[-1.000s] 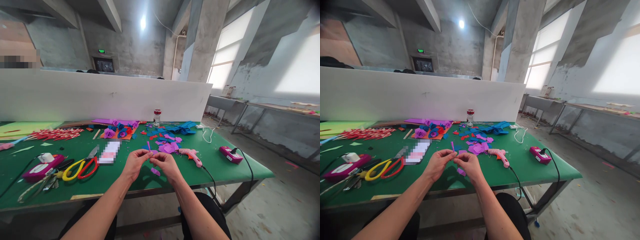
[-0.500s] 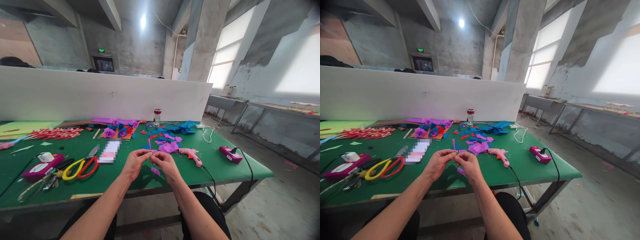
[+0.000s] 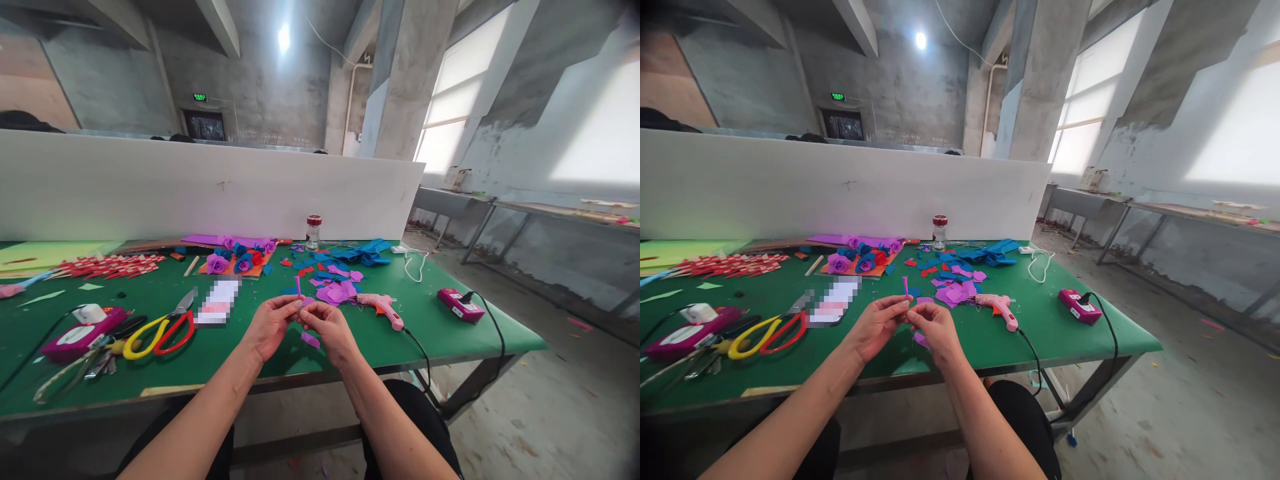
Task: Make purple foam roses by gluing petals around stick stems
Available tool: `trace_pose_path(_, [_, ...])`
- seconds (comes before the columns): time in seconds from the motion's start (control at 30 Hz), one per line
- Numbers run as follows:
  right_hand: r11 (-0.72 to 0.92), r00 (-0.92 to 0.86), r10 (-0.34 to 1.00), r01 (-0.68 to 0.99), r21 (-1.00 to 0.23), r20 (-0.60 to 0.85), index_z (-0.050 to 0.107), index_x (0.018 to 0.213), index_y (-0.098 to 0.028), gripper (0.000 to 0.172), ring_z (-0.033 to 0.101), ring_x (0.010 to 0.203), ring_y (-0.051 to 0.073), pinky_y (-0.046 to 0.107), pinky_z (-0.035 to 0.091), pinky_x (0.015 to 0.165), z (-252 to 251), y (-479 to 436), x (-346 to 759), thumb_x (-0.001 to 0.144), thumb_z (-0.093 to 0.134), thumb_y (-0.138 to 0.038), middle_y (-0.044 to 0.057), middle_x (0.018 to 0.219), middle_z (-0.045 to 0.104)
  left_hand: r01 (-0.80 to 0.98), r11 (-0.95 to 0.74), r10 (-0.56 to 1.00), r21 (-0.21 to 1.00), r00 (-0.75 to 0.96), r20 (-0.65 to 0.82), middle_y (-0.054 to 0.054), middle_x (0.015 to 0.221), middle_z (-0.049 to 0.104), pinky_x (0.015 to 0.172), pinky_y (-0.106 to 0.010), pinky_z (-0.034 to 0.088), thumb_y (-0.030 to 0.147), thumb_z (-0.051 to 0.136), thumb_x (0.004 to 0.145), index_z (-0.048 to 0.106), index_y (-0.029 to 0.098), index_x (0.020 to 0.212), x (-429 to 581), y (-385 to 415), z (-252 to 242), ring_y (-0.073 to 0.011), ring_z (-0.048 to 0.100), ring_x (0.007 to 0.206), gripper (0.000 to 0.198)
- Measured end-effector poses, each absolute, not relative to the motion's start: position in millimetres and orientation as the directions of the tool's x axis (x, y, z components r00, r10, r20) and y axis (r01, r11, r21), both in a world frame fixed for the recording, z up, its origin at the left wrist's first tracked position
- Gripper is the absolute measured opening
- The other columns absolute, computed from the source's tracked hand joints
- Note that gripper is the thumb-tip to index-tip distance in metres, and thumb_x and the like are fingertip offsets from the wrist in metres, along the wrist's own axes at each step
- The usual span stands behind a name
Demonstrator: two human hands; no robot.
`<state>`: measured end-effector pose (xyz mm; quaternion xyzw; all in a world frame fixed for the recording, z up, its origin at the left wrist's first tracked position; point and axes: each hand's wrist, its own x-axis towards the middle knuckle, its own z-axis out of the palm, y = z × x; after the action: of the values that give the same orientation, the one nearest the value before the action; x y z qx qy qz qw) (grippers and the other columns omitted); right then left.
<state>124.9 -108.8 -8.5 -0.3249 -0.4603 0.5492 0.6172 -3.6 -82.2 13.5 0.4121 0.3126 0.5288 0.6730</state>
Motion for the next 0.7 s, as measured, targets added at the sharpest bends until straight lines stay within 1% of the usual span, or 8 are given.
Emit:
trace_pose_path(0.1, [0.193, -0.002, 0.977, -0.398, -0.897, 0.211, 0.068, 0.065, -0.018, 0.020, 0.052, 0.057, 0.009, 0.023, 0.039, 0.057, -10.9, -106.3, 123.0, 0.062, 0.079, -0.033, -0.001, 0.061, 0.063, -0.478, 0.140, 0.961, 0.867, 0.276, -0.003, -0.006, 0.069, 0.071, 0.063, -0.025, 0.048, 0.019, 0.087, 0.052, 0.076, 0.011, 0.073, -2.8, -81.9, 11.1, -0.0129, 0.061, 0.064, 0.026])
trace_pose_path(0.23, [0.197, 0.011, 0.978, -0.392, -0.899, 0.209, 0.067, 0.063, -0.018, 0.019, 0.049, 0.055, 0.008, 0.022, 0.038, 0.056, -11.1, -105.8, 122.6, 0.062, 0.079, -0.033, -0.001, 0.061, 0.063, -0.474, 0.158, 0.961, 0.866, 0.276, -0.024, -0.006, 0.070, 0.071, 0.064, -0.025, 0.048, 0.019, 0.087, 0.051, 0.076, 0.010, 0.074, -3.7, -80.5, 9.1, -0.0130, 0.061, 0.065, 0.027])
trace_pose_path(0.4, [0.198, 0.002, 0.977, -0.366, -0.909, 0.212, 0.068, 0.065, -0.017, 0.019, 0.049, 0.055, 0.009, 0.023, 0.038, 0.056, -8.2, -108.2, 124.4, 0.064, 0.078, -0.034, -0.001, 0.062, 0.064, -0.423, 0.154, 0.963, 0.893, 0.267, -0.040, -0.004, 0.066, 0.068, 0.058, -0.021, 0.042, 0.021, 0.088, 0.050, 0.076, 0.011, 0.075, -7.6, -78.3, 12.1, -0.0081, 0.054, 0.058, 0.030])
trace_pose_path(0.5, [0.191, 0.009, 0.980, -0.329, -0.925, 0.199, 0.069, 0.065, -0.017, 0.020, 0.049, 0.055, 0.009, 0.023, 0.038, 0.056, -9.1, -107.7, 123.9, 0.064, 0.078, -0.035, 0.000, 0.061, 0.064, -0.409, 0.106, 0.973, 0.906, 0.232, -0.009, -0.003, 0.065, 0.066, 0.056, -0.021, 0.039, 0.026, 0.088, 0.049, 0.076, 0.012, 0.072, -8.2, -78.0, 13.0, -0.0070, 0.050, 0.057, 0.029])
trace_pose_path(0.63, [0.205, 0.035, 0.978, -0.320, -0.925, 0.204, 0.067, 0.062, -0.017, 0.020, 0.049, 0.053, 0.010, 0.024, 0.038, 0.055, -11.3, -106.0, 119.6, 0.061, 0.078, -0.034, 0.000, 0.060, 0.064, -0.360, -0.001, 0.984, 0.933, 0.167, 0.066, 0.000, 0.056, 0.060, 0.055, -0.022, 0.038, 0.031, 0.087, 0.049, 0.071, 0.014, 0.058, -4.7, -80.3, 12.2, -0.0079, 0.046, 0.054, 0.025])
trace_pose_path(0.7, [0.216, 0.063, 0.976, -0.327, -0.920, 0.206, 0.066, 0.062, -0.017, 0.020, 0.049, 0.053, 0.010, 0.025, 0.038, 0.055, -11.4, -105.9, 117.1, 0.061, 0.078, -0.033, 0.000, 0.060, 0.064, -0.349, -0.029, 0.988, 0.937, 0.134, 0.081, 0.001, 0.054, 0.059, 0.055, -0.022, 0.038, 0.031, 0.087, 0.049, 0.070, 0.015, 0.055, -2.3, -82.3, 11.9, -0.0089, 0.046, 0.054, 0.025])
